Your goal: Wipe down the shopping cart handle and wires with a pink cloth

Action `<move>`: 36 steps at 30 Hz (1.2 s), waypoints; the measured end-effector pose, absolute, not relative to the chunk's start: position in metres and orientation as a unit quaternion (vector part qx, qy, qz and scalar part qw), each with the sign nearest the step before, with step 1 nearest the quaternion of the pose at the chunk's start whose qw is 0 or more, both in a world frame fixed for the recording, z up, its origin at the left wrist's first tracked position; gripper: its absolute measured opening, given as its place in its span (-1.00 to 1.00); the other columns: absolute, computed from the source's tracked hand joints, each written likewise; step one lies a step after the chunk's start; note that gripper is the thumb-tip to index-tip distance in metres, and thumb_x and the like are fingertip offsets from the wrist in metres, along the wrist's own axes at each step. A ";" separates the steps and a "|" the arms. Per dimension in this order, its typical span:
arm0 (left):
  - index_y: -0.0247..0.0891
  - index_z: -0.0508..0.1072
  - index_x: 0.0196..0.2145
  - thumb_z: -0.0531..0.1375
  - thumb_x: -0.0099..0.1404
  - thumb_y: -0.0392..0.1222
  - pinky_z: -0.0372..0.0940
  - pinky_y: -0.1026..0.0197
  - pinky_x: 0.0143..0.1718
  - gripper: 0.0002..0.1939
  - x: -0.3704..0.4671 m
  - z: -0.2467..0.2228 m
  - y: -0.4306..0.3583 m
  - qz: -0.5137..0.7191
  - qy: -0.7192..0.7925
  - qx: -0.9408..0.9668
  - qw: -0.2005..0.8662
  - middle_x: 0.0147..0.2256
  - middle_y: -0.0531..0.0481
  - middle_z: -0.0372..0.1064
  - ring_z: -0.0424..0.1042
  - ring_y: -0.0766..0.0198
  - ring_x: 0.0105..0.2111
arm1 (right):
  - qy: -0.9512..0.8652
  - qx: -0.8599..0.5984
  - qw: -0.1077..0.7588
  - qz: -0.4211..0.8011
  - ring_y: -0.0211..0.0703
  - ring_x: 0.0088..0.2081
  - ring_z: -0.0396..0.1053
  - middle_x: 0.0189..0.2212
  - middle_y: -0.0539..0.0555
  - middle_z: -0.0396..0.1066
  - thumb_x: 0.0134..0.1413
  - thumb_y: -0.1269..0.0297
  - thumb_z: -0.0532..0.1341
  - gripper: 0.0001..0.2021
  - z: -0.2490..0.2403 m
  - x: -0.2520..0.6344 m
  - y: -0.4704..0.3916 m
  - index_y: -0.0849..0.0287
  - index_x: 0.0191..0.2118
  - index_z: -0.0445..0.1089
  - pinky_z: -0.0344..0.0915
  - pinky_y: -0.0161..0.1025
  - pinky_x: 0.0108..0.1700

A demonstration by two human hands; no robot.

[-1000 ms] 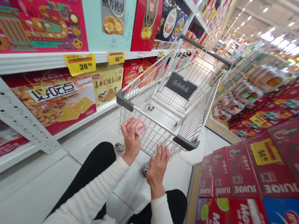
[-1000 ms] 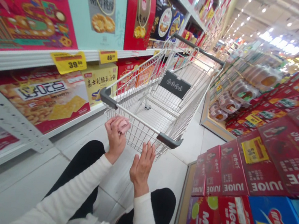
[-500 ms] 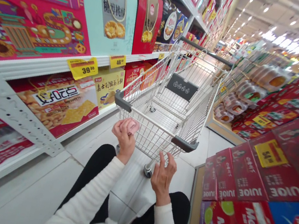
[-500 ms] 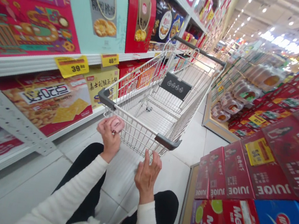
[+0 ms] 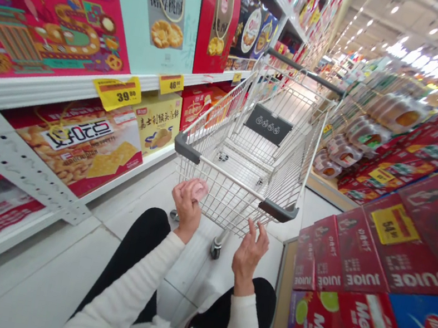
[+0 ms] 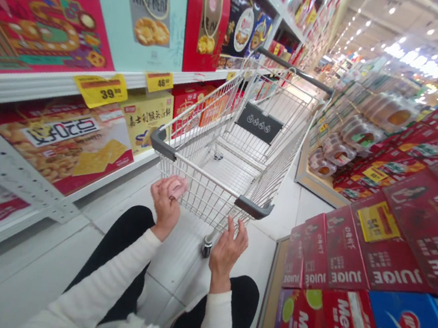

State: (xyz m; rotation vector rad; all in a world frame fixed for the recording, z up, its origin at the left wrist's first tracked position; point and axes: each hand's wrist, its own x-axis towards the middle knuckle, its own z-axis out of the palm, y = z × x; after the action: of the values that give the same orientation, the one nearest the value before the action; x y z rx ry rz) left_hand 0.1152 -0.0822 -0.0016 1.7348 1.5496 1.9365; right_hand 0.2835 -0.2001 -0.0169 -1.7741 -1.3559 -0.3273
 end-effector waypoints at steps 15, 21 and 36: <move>-0.21 0.44 0.09 0.04 0.21 -0.48 0.28 -0.10 0.22 -0.48 0.113 -0.041 -0.080 0.627 0.515 0.571 0.123 0.02 -0.20 0.30 0.31 0.05 0.12 | -0.576 -0.690 0.429 -0.094 0.18 0.46 -0.03 0.26 0.25 0.27 0.47 0.24 -0.18 -0.49 -0.013 0.277 -0.202 0.07 0.32 0.34 0.13 0.33 0.32; -0.18 0.37 0.10 0.02 0.08 -0.52 0.24 -0.11 0.29 -0.37 0.111 -0.036 -0.078 0.638 0.553 0.516 0.147 0.02 -0.19 0.27 0.31 0.07 0.12 | -0.571 -0.671 0.466 -0.082 0.19 0.48 -0.11 0.24 0.27 0.25 0.47 0.23 -0.16 -0.50 -0.013 0.262 -0.197 0.12 0.32 0.33 0.13 0.37 0.35; -0.20 0.31 0.04 0.09 0.01 -0.51 0.28 -0.06 0.22 -0.40 0.056 -0.036 -0.032 0.678 0.608 0.369 0.185 0.00 -0.13 0.20 0.27 0.13 0.03 | -0.578 -0.672 0.452 -0.101 0.20 0.46 -0.09 0.22 0.28 0.24 0.47 0.23 -0.16 -0.51 -0.013 0.264 -0.202 0.13 0.32 0.31 0.13 0.38 0.33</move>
State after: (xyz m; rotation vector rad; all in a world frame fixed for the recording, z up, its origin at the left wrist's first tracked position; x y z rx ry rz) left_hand 0.0562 -0.0323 -0.0363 1.0400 1.7130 1.9114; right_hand 0.2644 -0.2017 -0.0134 -1.6600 -1.4283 -0.2487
